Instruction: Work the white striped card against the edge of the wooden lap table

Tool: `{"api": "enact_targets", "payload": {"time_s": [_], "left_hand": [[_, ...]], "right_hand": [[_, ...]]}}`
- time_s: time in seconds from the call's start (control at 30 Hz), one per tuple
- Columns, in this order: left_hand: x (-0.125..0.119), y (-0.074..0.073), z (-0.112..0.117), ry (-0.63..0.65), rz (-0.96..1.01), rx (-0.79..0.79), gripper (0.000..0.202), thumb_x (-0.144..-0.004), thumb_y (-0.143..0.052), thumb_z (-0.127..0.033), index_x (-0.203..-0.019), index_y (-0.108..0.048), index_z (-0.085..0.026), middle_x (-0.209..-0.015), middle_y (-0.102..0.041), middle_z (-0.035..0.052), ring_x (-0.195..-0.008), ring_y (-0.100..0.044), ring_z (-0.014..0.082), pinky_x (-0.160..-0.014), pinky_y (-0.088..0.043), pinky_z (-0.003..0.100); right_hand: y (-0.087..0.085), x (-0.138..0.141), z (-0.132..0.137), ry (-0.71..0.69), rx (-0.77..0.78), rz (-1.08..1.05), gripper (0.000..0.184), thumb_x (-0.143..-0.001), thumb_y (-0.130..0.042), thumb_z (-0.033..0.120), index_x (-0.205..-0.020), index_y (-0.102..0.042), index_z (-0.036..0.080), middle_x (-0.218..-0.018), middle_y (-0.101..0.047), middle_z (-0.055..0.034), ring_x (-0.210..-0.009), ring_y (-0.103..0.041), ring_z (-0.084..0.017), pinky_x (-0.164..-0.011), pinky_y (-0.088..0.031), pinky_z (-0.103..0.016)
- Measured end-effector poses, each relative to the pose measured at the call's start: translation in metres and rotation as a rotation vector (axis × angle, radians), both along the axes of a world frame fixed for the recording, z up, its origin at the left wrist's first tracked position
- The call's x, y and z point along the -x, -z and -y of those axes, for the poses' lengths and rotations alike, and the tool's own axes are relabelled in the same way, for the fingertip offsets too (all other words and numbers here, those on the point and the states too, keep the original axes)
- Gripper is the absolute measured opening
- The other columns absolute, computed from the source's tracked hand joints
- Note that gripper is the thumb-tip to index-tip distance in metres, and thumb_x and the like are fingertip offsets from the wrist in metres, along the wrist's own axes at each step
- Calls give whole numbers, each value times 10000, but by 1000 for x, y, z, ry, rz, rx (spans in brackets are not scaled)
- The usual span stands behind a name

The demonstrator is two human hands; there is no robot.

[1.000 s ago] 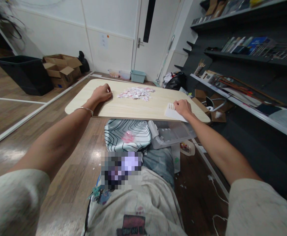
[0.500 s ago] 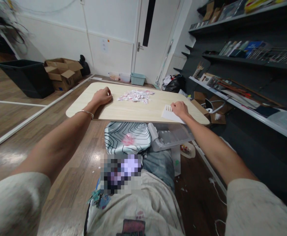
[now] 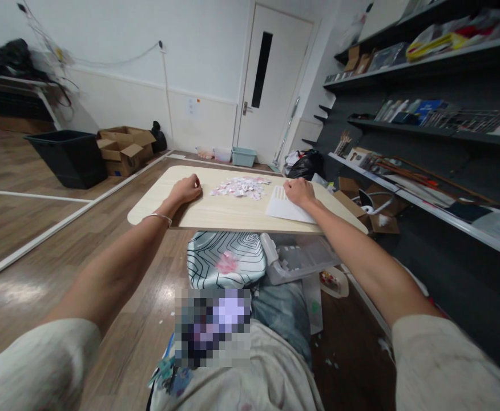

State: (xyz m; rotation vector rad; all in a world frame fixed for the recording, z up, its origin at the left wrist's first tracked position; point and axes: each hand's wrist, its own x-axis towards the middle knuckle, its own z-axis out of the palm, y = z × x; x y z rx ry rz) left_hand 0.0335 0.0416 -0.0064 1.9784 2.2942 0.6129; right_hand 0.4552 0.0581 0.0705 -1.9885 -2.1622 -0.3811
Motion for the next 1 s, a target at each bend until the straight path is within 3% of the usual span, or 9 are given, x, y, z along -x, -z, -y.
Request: {"api": "enact_targets", "payload": {"time_s": [0.27, 0.5, 0.73, 1.0], "left_hand": [[-1, -1, 1, 7, 17, -3, 441, -1042, -747, -276, -1465, -840, -193, -1434, -918, 262, -1364, -872, 476, -1115, -655, 484], [-3, -2, 3, 9, 11, 2, 471, -1055, -715, -273, -1499, -829, -168, -1440, -910, 271, -1365, -868, 463, -1112, -647, 472], [-2, -2, 4, 7, 61, -11, 504, -965, -788, -256, -1462, -847, -194, -1445, -913, 259, -1399, -864, 482, -1137, -652, 487], [-1, -2, 4, 8, 43, -4, 526, -952, -763, -280, -1468, -834, -200, -1434, -911, 252, -1399, -854, 489, -1178, -653, 517]], "right_hand": [[-22, 31, -16, 101, -184, -66, 618, -1337, -429, 287, -1497, -987, 75, -1503, -900, -367, -1435, -900, -470, -1199, -674, -525], [-2, 37, -4, -45, -113, 64, 632, -1367, -435, 335, -1462, -1008, 86, -1444, -932, -338, -1451, -905, -454, -1241, -660, -503], [15, 8, 5, -25, -28, 86, 638, -1383, -446, 405, -1446, -1030, 157, -1447, -951, -273, -1428, -919, -395, -1176, -631, -379], [33, -34, 9, 92, 45, 55, 645, -1374, -423, 366, -1532, -987, 96, -1547, -914, -292, -1498, -888, -381, -1230, -629, -370]]}}
